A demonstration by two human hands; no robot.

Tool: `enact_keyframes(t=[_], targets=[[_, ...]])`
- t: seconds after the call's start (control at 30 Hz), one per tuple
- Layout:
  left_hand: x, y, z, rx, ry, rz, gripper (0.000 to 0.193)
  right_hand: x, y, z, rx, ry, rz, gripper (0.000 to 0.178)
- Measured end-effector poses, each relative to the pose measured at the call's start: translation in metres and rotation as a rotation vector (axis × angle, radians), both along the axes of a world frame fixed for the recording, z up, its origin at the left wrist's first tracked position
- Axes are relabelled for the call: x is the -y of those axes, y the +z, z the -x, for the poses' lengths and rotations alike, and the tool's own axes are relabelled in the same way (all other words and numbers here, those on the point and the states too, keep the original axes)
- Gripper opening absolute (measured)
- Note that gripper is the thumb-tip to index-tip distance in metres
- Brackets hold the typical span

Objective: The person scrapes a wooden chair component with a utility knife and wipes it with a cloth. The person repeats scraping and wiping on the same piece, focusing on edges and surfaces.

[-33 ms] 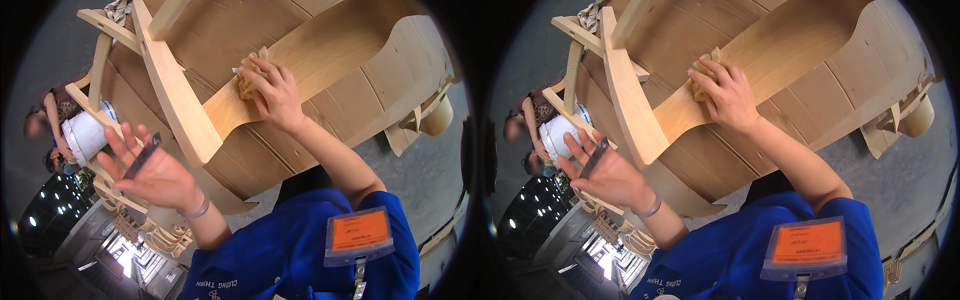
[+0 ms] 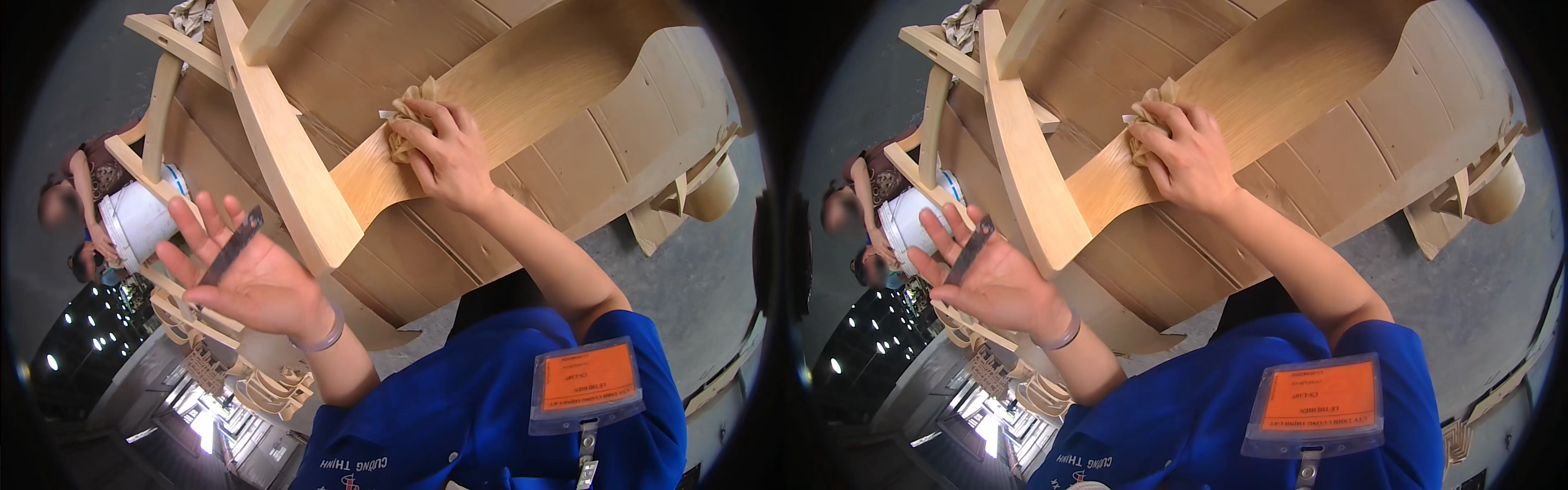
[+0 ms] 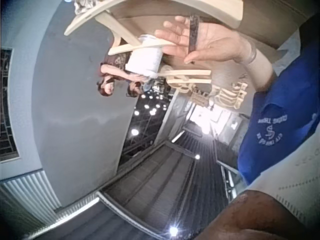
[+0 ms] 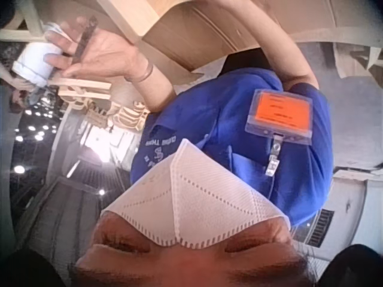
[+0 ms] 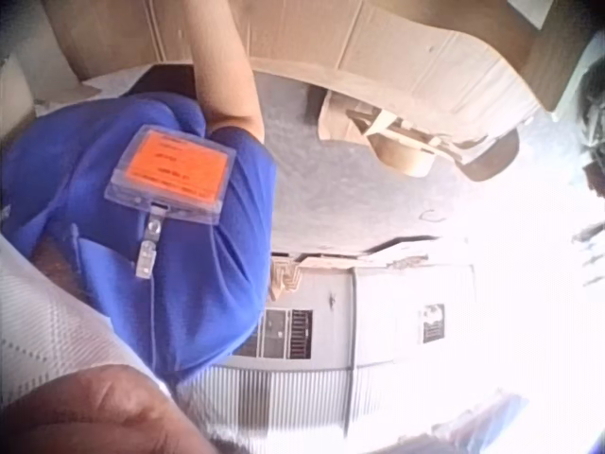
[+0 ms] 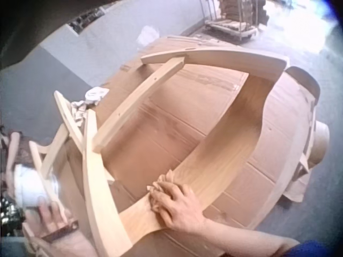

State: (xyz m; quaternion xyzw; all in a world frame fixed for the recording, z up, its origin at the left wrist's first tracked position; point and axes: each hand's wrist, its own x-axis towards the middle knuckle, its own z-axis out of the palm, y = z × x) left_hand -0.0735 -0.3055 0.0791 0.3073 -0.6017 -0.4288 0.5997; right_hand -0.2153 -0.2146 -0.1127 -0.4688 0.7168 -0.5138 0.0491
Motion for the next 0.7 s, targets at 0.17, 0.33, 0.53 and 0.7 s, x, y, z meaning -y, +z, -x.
enact_keyframes(t=[0.17, 0.33, 0.53, 0.7], targets=[[-0.001, -0.012, 0.033, 0.015, 0.091, -0.029, 0.069, 0.016, 0.006, -0.021, 0.24, 0.088, 0.049, 0.031], [-0.003, -0.009, 0.042, 0.172, 0.146, 0.07, 0.077, 0.016, 0.026, -0.06, 0.671, 0.154, 0.169, 0.028], [-0.003, -0.01, 0.042, 0.213, 0.162, 0.07, 0.079, -0.01, 0.057, -0.053, 0.836, 0.373, 0.23, 0.022], [-0.002, -0.008, 0.041, 0.271, 0.176, 0.115, 0.077, -0.038, 0.064, 0.008, 1.071, 0.945, 0.047, 0.025]])
